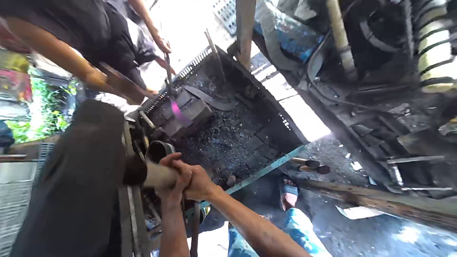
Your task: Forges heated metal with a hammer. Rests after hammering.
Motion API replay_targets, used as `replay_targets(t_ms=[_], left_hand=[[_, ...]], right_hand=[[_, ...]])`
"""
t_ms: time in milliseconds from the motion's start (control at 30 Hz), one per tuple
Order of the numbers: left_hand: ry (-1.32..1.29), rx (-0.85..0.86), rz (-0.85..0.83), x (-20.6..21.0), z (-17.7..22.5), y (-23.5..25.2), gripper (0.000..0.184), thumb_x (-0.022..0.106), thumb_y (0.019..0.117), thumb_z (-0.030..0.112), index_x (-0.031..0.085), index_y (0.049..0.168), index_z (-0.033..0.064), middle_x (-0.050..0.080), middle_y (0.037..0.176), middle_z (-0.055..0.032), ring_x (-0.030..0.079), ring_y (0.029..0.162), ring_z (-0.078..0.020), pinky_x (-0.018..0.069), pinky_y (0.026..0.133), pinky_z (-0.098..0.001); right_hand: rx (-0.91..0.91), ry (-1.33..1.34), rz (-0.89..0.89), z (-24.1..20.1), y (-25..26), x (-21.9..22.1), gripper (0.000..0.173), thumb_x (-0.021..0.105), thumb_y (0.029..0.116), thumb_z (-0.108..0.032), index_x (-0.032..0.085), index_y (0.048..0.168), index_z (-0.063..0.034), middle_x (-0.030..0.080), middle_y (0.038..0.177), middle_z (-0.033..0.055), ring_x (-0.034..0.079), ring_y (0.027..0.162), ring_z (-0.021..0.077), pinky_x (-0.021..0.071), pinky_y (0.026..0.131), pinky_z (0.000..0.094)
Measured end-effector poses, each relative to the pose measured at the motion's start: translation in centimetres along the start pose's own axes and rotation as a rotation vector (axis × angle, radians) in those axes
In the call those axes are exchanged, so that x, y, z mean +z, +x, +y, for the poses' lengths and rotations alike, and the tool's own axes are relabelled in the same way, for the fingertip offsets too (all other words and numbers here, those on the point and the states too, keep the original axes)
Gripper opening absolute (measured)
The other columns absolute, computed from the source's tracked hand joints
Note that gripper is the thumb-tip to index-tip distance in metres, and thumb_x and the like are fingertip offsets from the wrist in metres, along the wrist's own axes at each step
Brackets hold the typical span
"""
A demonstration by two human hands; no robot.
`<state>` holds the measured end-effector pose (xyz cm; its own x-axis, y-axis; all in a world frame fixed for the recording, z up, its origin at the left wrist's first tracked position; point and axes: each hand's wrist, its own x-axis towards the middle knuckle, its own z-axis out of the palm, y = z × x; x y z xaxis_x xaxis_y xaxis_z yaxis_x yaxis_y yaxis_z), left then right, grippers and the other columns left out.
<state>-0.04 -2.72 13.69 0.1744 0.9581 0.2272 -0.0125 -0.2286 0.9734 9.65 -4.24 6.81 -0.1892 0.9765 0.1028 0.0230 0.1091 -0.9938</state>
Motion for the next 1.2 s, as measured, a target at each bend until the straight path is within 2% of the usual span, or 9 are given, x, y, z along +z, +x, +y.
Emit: replay_targets(t_ms=[200,333,467,633,733,833,933,1067,1200], left_hand=[[0.184,0.459,-0.236,0.9,14.0,7.3,0.04,0.082,0.0857,0.038,0.067,0.116,0.016,0.069,0.077,0.003,0.066,0.066,-0.0138,0.0598,0.067,-0.034],[0.067,0.225,-0.078,-1.5,-3.4,9.7,0.04,0.08,0.0886,0.036,0.064,0.121,0.0178,0.068,0.087,0.0061,0.063,0.069,-0.0068,0.0574,0.065,-0.0262],[0.044,-0.476,0.229,-1.4,-22.2,1.7,0.021,0.069,0.0938,0.023,0.067,0.105,0.0057,0.063,0.065,-0.005,0.062,0.054,-0.0186,0.058,0.056,-0.0397],[0.046,0.0,0.029,0.4,-2.9,-0.4,0.049,0.085,0.0832,0.027,0.065,0.124,0.0071,0.069,0.085,-0.0051,0.064,0.069,-0.0155,0.0588,0.067,-0.0351],[0.106,0.263,-0.162,1.2,8.7,1.8,0.049,0.087,0.0819,0.03,0.067,0.124,0.0138,0.071,0.081,0.0005,0.067,0.07,-0.0136,0.0603,0.073,-0.0339],[0.177,0.427,-0.212,-0.1,12.1,6.6,0.04,0.083,0.0852,0.035,0.068,0.118,0.0164,0.07,0.081,0.0036,0.067,0.072,-0.0131,0.0598,0.073,-0.0339],[0.164,0.348,-0.101,-1.4,2.5,9.8,0.041,0.08,0.0878,0.039,0.064,0.118,0.0172,0.068,0.086,0.0063,0.065,0.073,-0.0075,0.0581,0.072,-0.0282],[0.066,-0.362,0.188,-1.9,-20.2,2.9,0.02,0.069,0.094,0.025,0.068,0.107,0.0102,0.065,0.071,0.0006,0.063,0.057,-0.0129,0.0579,0.057,-0.0342],[-0.071,-0.271,0.169,-1.2,-12.9,0.6,0.029,0.072,0.0905,0.019,0.063,0.114,0.0044,0.062,0.069,-0.006,0.061,0.058,-0.0183,0.058,0.061,-0.0382]], right_hand=[[-0.576,-0.077,0.152,-13.2,8.0,-3.7,0.035,0.087,0.0628,-0.027,0.069,0.085,-0.0073,0.067,0.076,0.0053,0.067,0.072,0.0226,0.0543,0.064,0.0464],[-0.127,-0.158,0.029,0.9,10.4,-2.9,0.049,0.088,0.0685,-0.028,0.071,0.113,-0.0164,0.074,0.09,0.0038,0.071,0.083,0.0219,0.0593,0.068,0.0525],[0.582,0.007,-0.134,17.3,2.4,0.5,0.029,0.076,0.0774,-0.035,0.069,0.093,-0.012,0.069,0.084,0.0091,0.069,0.078,0.0267,0.0556,0.069,0.0572],[0.028,-0.05,-0.048,2.6,0.0,-1.0,0.045,0.082,0.0729,-0.043,0.072,0.108,-0.0171,0.076,0.095,0.0014,0.073,0.09,0.0191,0.061,0.077,0.0535],[-0.361,0.013,0.035,-7.3,2.4,-2.1,0.039,0.08,0.0742,-0.04,0.073,0.092,-0.007,0.075,0.089,0.008,0.072,0.086,0.0245,0.0582,0.076,0.0507],[-0.564,-0.074,0.114,-11.6,8.3,-3.2,0.037,0.085,0.0628,-0.027,0.072,0.09,-0.0073,0.07,0.082,0.0052,0.068,0.078,0.0222,0.0556,0.07,0.0466],[-0.33,-0.163,0.085,-4.1,11.3,-3.3,0.05,0.091,0.0615,-0.027,0.073,0.106,-0.0127,0.074,0.091,0.003,0.071,0.084,0.0204,0.0581,0.072,0.0492],[0.542,-0.027,-0.09,15.0,3.9,0.5,0.027,0.078,0.0779,-0.033,0.07,0.097,-0.0151,0.071,0.086,0.0084,0.07,0.08,0.0267,0.0563,0.069,0.058],[0.358,-0.149,-0.132,9.7,1.2,-0.2,0.04,0.078,0.0741,-0.043,0.068,0.103,-0.017,0.072,0.089,0.0055,0.071,0.085,0.0261,0.0578,0.071,0.0586]])
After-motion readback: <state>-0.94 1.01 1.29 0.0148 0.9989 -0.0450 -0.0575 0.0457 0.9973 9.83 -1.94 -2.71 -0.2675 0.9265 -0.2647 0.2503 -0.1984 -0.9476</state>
